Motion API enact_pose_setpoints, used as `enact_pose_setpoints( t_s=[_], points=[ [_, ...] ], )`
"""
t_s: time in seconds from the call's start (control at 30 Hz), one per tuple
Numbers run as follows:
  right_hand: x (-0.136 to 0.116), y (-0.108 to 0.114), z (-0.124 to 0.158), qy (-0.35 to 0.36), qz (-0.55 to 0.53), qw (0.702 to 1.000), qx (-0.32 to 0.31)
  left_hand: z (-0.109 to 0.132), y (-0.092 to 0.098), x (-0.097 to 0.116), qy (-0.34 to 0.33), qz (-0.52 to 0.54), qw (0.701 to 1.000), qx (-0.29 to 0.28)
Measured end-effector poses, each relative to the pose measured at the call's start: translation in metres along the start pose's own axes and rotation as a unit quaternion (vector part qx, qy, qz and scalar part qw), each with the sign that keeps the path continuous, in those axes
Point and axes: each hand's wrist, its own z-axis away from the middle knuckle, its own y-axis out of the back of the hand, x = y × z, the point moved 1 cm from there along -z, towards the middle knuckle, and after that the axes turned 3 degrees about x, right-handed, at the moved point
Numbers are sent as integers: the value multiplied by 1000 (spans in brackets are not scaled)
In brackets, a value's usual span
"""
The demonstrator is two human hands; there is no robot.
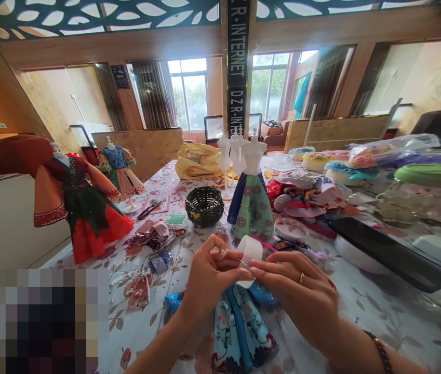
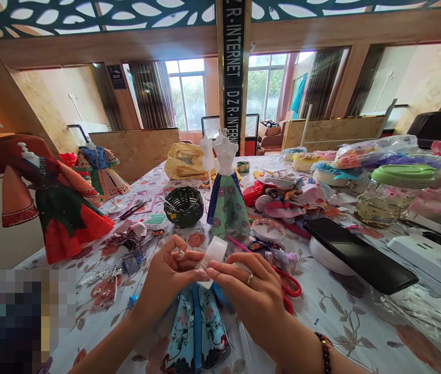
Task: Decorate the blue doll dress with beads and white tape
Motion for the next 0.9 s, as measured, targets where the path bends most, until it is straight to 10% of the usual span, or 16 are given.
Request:
enact_pose_setpoints(
  t_s=[0.47,0.9],
  points=[
    [7,2,7,-6,27,999,-38,2,-1,0,0,93,995,-30],
    [0,-1,-10,-144,-16,980,135,12,-6,6,-62,-10,998,16]
  ],
)
